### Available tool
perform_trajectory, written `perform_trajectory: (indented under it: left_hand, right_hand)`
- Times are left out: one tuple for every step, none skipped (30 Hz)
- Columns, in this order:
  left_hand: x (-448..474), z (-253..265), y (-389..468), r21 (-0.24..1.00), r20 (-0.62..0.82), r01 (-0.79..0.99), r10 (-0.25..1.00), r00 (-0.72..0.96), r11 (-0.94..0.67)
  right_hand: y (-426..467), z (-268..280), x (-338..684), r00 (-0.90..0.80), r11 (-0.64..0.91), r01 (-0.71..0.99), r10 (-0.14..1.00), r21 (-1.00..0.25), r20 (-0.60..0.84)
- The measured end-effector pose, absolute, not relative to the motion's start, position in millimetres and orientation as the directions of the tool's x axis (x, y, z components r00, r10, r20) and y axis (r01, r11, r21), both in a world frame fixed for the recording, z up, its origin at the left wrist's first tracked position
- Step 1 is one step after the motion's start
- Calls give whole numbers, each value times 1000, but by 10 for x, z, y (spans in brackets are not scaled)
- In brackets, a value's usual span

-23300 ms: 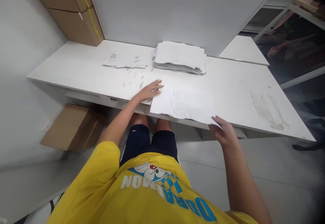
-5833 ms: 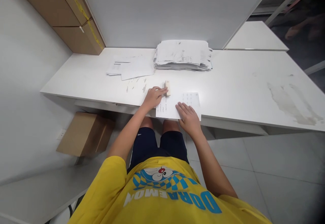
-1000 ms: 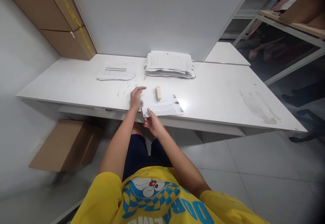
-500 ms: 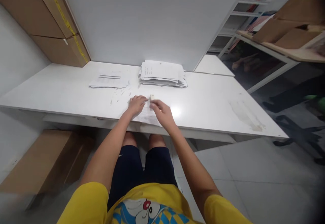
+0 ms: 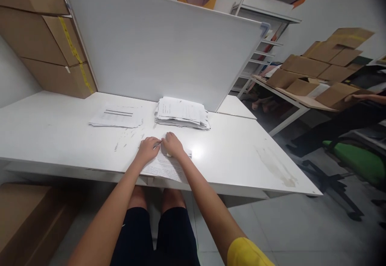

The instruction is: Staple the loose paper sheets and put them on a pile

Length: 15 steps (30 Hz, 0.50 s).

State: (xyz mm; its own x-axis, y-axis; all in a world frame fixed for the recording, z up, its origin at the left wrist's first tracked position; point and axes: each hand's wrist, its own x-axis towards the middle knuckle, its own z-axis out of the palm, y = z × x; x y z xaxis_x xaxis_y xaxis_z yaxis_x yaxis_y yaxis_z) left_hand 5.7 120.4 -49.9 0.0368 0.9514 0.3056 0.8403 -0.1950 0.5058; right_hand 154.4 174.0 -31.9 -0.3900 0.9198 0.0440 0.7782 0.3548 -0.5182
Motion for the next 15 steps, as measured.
perform_trajectory:
  left_hand:
    - [43, -508, 1215, 527, 314, 824, 948, 39, -209]
    - [32, -518, 1226, 545, 326, 808, 944, 42, -224]
    - [25, -528, 1235, 556, 339, 796, 940, 43, -237]
    - [24, -537, 1241, 560, 351, 792, 935, 39, -244]
    - [29, -545, 1243, 552, 360, 799, 932, 31, -240]
    - [39, -550, 1242, 529, 363, 818, 931, 23, -226]
    - [52, -553, 1238, 495, 361, 844, 932, 17, -207]
    - [67, -554, 1230, 453, 356, 872, 934, 16, -187]
    - [81, -553, 1221, 413, 348, 894, 937, 18, -171]
    - [91, -553, 1212, 383, 340, 910, 940, 20, -158]
    - [96, -552, 1204, 365, 334, 919, 942, 21, -150]
    - [96, -552, 1197, 359, 330, 922, 944, 21, -146]
    - [93, -553, 1190, 360, 330, 922, 944, 19, -144]
    - [87, -554, 1183, 361, 331, 921, 943, 20, -146]
    - [82, -556, 1174, 358, 334, 922, 942, 24, -150]
  right_hand:
    - [1730, -307, 1551, -366, 327, 789, 930, -521, 30]
    - [1720, -293, 1552, -344, 306, 798, 939, -519, 24]
    - [1710, -281, 1548, -327, 293, 806, 945, -514, 25]
    - [1700, -272, 1540, -318, 291, 814, 947, -503, 34]
    - [1690, -267, 1529, -311, 294, 823, 949, -486, 47]
    - [1680, -266, 1516, -308, 301, 834, 949, -463, 63]
    - [1671, -266, 1503, -309, 311, 844, 948, -436, 79]
    - [1664, -266, 1491, -315, 324, 853, 945, -410, 91]
    - [1658, -265, 1481, -325, 337, 859, 941, -387, 97]
    - [1654, -262, 1473, -336, 348, 861, 937, -371, 99]
    - [1652, -257, 1468, -342, 350, 860, 935, -370, 92]
    - [1653, -250, 1465, -345, 346, 857, 936, -382, 75]
    - [1658, -241, 1464, -347, 338, 850, 936, -403, 54]
    - [1666, -233, 1465, -349, 329, 842, 936, -427, 33]
    - [1678, -226, 1468, -354, 323, 833, 935, -450, 14]
